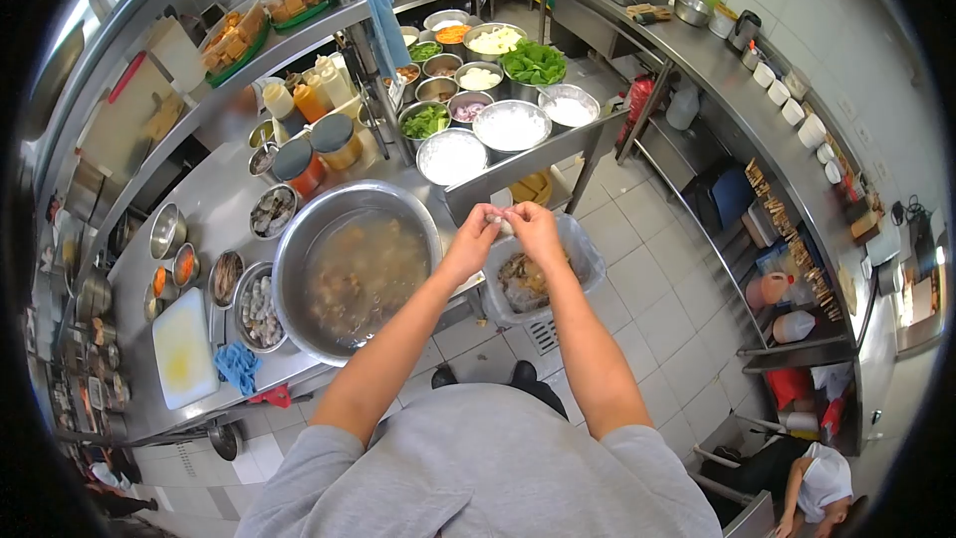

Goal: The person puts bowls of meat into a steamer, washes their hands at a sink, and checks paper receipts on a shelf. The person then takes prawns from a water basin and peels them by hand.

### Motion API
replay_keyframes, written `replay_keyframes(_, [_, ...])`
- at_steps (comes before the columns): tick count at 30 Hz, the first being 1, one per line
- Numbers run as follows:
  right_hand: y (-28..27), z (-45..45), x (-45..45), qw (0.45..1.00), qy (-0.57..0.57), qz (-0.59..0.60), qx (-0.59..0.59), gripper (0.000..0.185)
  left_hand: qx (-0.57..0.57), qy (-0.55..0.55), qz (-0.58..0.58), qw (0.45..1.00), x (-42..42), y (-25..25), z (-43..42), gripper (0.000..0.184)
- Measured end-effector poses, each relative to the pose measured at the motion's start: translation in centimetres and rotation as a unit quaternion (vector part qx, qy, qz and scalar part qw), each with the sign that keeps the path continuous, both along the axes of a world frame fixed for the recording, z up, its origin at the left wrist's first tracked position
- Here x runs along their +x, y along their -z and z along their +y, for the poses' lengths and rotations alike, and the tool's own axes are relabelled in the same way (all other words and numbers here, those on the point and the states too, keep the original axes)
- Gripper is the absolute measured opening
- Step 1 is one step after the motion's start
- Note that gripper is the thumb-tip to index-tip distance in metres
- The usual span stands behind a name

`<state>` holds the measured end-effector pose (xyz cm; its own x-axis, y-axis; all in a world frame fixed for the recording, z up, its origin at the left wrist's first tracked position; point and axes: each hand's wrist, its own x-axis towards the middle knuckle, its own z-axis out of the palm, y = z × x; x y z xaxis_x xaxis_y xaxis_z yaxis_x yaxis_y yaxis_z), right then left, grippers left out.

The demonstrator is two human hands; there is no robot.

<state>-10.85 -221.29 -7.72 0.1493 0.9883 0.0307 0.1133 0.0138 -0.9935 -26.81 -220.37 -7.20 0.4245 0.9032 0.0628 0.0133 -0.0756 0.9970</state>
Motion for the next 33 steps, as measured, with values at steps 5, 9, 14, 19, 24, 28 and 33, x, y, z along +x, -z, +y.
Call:
replay_keyframes(5, [1.0,0.4,1.6,0.995,0.075,-0.018,-0.06,0.013,-0.138,-0.021,-0.159,0.977,-2.5,-3.1,-0.1,0.016])
replay_keyframes(9, [5.6,0.8,4.4,0.975,0.133,-0.176,-0.009,0.021,-0.145,-0.072,-0.178,0.971,-6.3,-3.9,0.7,0.022])
replay_keyframes(14, [15.9,0.6,7.4,0.935,0.109,-0.333,0.053,0.052,-0.138,-0.188,-0.249,0.94,-13.9,-5.3,1.8,0.025])
replay_keyframes(19, [13.3,-3.7,4.1,0.975,0.028,-0.013,-0.221,0.057,-0.071,-0.389,-0.229,0.889,-26.2,-5.9,2.9,0.034])
replay_keyframes(24, [12.3,-6.4,1.9,0.966,0.04,-0.005,-0.257,0.056,-0.038,-0.523,-0.197,0.828,-39.0,-4.5,2.9,0.034])
replay_keyframes(28, [11.8,-7.2,1.3,0.96,0.047,0.015,-0.275,0.055,-0.018,-0.518,0.001,0.855,-47.0,-2.4,-1.0,0.029])
replay_keyframes(33, [11.3,-6.3,0.7,0.974,0.072,0.055,-0.207,0.047,-0.005,-0.391,0.375,0.84,-49.4,-0.5,-5.7,0.034])
